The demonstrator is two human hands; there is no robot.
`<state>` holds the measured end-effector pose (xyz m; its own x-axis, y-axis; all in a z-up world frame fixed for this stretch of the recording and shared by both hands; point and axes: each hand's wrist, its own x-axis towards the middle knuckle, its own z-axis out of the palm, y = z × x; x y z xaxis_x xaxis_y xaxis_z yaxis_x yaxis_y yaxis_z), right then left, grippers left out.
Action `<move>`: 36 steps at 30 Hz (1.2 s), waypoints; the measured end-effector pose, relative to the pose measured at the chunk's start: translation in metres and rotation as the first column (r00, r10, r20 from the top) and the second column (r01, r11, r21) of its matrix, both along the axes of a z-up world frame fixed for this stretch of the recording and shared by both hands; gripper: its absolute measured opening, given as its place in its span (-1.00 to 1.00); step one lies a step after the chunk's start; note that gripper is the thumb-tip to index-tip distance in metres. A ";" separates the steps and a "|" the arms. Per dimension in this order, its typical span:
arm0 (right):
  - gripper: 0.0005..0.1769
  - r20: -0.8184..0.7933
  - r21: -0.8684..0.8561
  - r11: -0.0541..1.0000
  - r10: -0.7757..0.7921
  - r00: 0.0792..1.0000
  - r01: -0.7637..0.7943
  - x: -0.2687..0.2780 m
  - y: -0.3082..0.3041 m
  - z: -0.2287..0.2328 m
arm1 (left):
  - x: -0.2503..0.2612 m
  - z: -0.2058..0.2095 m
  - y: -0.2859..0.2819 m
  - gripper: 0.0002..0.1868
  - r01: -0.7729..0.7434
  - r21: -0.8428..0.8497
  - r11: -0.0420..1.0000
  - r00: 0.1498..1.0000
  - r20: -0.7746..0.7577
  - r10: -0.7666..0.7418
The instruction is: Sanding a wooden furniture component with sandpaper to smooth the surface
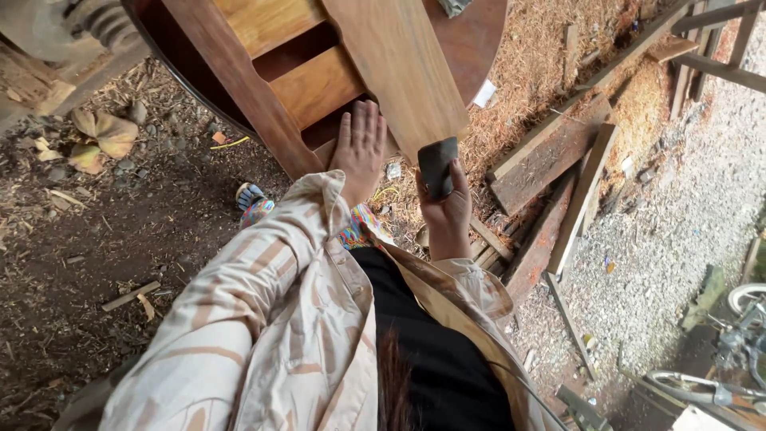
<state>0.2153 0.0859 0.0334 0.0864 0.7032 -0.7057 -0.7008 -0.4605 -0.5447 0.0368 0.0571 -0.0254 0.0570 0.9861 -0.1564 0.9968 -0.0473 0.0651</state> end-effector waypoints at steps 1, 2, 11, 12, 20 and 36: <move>-0.72 0.005 -0.003 1.000 -0.005 1.000 0.005 0.007 0.002 0.000 | 0.012 -0.022 -0.006 0.05 0.005 -0.003 1.000 1.000 0.005 -0.005; -0.69 -0.024 -0.037 0.998 -0.058 0.998 0.057 0.013 0.003 0.000 | 0.024 -0.044 -0.014 -0.03 0.132 0.185 0.974 0.964 0.204 -0.170; -0.53 -0.086 -0.092 0.992 -0.091 0.992 0.083 -0.016 0.003 0.060 | -0.007 0.005 -0.032 -0.02 0.240 0.195 0.951 0.887 0.353 -0.296; -0.58 -0.024 -0.061 0.998 0.000 1.000 -0.001 -0.027 0.004 0.068 | -0.003 0.008 -0.039 -0.15 0.390 0.146 0.909 0.654 0.651 -0.386; -0.41 0.620 0.026 0.593 0.622 0.478 -0.805 -0.034 0.028 -0.038 | -0.064 0.007 -0.102 -0.44 0.219 0.349 0.911 0.909 0.267 -0.321; 0.34 0.804 -0.091 0.457 0.559 0.205 -0.885 -0.057 0.046 -0.066 | -0.073 0.079 -0.103 -0.46 0.167 0.001 0.986 0.662 0.741 -0.113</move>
